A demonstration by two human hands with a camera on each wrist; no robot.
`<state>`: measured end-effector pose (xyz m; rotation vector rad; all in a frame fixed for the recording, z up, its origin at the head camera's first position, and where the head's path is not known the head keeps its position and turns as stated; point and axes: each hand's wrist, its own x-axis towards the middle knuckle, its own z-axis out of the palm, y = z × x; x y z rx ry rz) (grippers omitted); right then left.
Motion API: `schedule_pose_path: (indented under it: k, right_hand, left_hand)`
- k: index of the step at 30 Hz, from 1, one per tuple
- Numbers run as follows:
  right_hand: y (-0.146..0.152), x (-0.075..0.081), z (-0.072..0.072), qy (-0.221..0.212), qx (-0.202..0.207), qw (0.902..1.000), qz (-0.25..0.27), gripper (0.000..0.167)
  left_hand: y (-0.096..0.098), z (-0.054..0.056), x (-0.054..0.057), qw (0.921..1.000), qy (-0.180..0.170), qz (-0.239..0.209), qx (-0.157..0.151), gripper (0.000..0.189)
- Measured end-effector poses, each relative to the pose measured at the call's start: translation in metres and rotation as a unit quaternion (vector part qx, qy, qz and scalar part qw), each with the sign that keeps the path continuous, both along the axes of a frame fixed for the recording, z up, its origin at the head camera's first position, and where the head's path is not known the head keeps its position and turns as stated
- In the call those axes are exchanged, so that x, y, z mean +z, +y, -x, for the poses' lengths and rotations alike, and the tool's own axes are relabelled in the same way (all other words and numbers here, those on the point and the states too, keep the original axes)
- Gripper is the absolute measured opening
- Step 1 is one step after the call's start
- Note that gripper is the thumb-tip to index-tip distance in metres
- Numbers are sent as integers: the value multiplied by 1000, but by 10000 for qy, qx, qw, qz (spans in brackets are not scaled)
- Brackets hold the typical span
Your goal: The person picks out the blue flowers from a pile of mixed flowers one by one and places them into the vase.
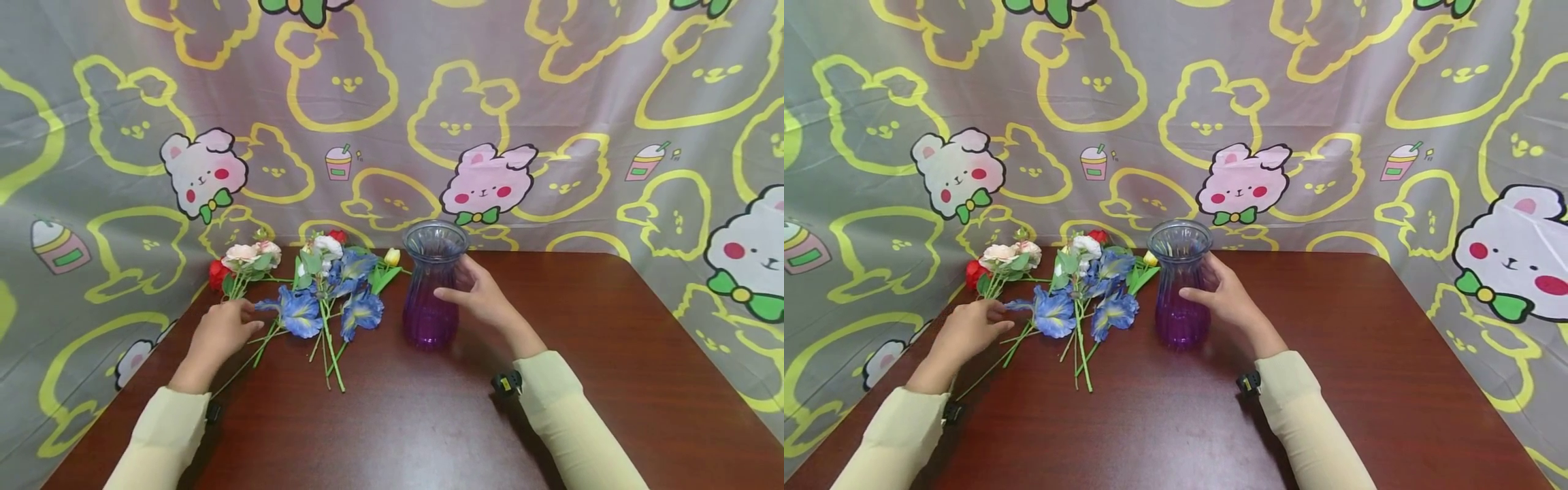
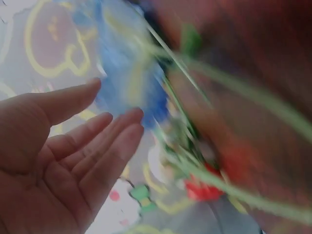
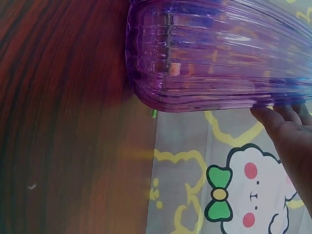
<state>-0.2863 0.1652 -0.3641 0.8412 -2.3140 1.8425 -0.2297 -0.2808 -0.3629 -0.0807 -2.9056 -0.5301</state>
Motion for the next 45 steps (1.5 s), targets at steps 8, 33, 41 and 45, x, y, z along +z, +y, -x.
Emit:
schedule_pose_path:
  k: [8,33,41,45]
  right_hand:
    - [1,-2,0,77,51,9999,46,76]
    - [-5,23,-22,-269,10,9996,-92,76]
    - [-5,26,-25,-280,-36,9994,-176,75]
    - [-4,23,-21,-286,-73,9993,-219,76]
  left_hand:
    - [54,5,-9,9970,-131,-204,-735,25]
    - [108,13,-30,9832,-1570,-671,-640,36]
    - [109,11,-27,9788,-1755,-862,-608,29]
    - [108,11,-25,9768,-1736,-1132,-541,28]
